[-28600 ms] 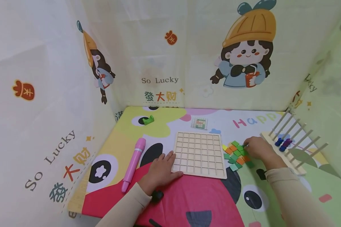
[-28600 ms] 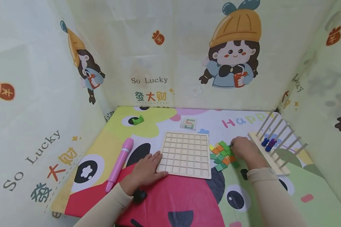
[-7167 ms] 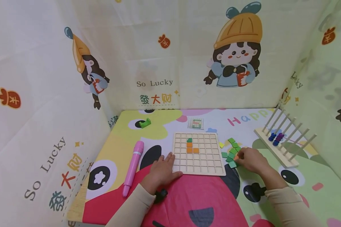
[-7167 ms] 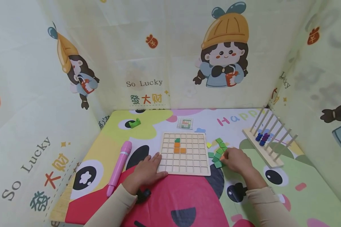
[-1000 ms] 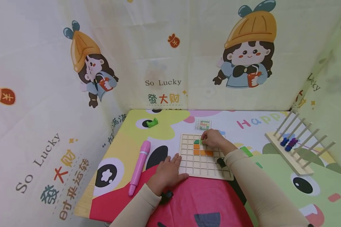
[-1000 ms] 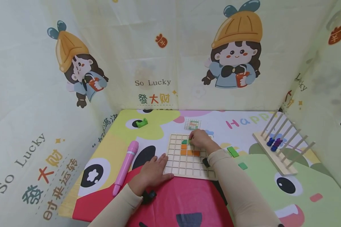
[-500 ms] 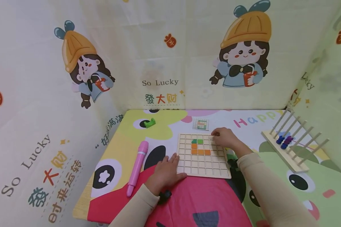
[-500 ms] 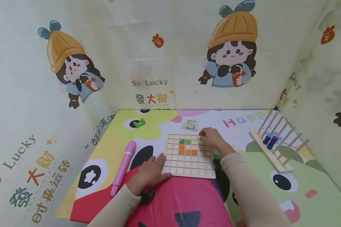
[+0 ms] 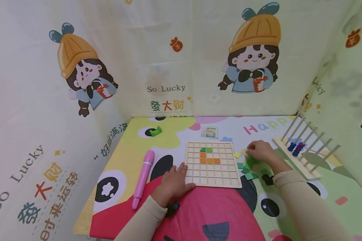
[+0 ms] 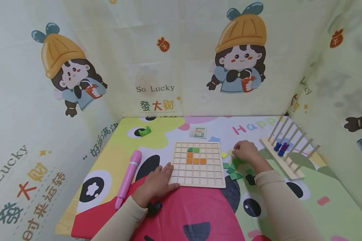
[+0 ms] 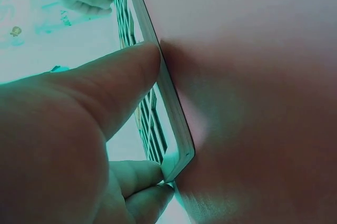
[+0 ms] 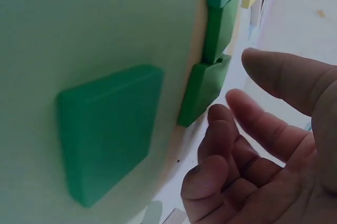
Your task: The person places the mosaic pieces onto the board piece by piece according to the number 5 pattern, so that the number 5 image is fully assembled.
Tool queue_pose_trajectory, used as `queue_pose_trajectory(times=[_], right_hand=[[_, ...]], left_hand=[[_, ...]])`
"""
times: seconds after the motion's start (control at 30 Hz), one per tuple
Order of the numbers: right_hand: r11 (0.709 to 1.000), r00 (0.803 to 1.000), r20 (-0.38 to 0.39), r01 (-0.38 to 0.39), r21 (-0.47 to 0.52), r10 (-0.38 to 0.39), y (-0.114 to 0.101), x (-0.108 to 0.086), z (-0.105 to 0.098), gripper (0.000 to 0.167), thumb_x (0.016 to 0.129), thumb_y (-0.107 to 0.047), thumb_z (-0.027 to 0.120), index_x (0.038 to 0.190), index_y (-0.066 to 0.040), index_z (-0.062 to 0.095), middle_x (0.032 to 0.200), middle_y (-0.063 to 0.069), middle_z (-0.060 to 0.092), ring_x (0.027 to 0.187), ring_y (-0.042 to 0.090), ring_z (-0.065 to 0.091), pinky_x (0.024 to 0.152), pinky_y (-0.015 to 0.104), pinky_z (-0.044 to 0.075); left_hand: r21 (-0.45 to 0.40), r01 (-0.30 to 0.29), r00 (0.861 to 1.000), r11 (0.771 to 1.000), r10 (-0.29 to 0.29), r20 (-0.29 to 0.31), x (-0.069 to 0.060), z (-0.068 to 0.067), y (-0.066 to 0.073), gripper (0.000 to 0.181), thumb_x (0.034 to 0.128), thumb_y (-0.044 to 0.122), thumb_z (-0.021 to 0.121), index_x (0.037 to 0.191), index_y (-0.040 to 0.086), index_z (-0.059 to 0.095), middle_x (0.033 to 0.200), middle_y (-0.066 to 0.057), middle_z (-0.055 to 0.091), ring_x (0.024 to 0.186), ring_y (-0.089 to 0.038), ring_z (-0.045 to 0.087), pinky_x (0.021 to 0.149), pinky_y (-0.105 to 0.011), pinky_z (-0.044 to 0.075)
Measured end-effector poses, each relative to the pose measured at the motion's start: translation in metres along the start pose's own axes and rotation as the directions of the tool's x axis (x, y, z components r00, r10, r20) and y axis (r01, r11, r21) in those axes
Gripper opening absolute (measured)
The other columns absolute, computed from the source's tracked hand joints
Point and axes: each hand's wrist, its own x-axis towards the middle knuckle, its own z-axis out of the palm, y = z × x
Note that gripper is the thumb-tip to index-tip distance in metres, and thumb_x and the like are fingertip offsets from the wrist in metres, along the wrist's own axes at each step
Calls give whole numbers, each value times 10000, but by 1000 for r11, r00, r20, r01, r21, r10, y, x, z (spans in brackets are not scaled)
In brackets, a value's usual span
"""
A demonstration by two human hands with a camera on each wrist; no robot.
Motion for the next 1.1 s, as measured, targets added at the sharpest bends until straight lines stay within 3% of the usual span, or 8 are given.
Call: queue_pose_trajectory(times=[0.27, 0.43, 0.8, 1.1], right_hand=[[995, 996, 30, -80, -51, 82, 9, -7, 2, 373, 905, -314, 734, 952, 55, 708, 897, 168, 713, 788, 287, 622, 709, 427, 530], [993, 996, 8, -87, -83, 88, 8, -7, 5, 363, 901, -296, 741, 953, 62, 707, 922, 193, 719, 803, 316, 640, 742, 469, 544], [1000, 1000, -9, -24, -4, 24, 8, -6, 7, 274, 891, -196, 758, 997, 30, 646, 921, 166, 677, 834, 315, 605, 779, 478, 514], [996, 1000, -15, -3, 94, 5, 1, -2, 4, 208, 927, -182, 713, 1007, 4, 666, 952, 145, 673, 858, 283, 589, 758, 401, 504]], left_hand=[[-4, -1, 1000, 1000, 1, -9, -1, 1, -3, 925, 874, 559, 742, 1600, 101, 397, 1663, -93, 377, 1475, -416, 381, 1159, -606, 389], [-19, -3, 1000, 1000, 2, -11, -1, 0, -3, 927, 869, 553, 751, 1596, 97, 403, 1659, -99, 383, 1473, -416, 380, 1156, -609, 389], [-17, -6, 1000, 1000, 6, -8, -2, 0, -2, 931, 861, 552, 759, 1595, 101, 406, 1655, -97, 389, 1468, -416, 392, 1154, -606, 396], [-14, -1, 1000, 1000, 1, 4, -1, -1, 0, 930, 874, 558, 742, 1609, 114, 384, 1672, -88, 367, 1486, -422, 376, 1175, -613, 370]])
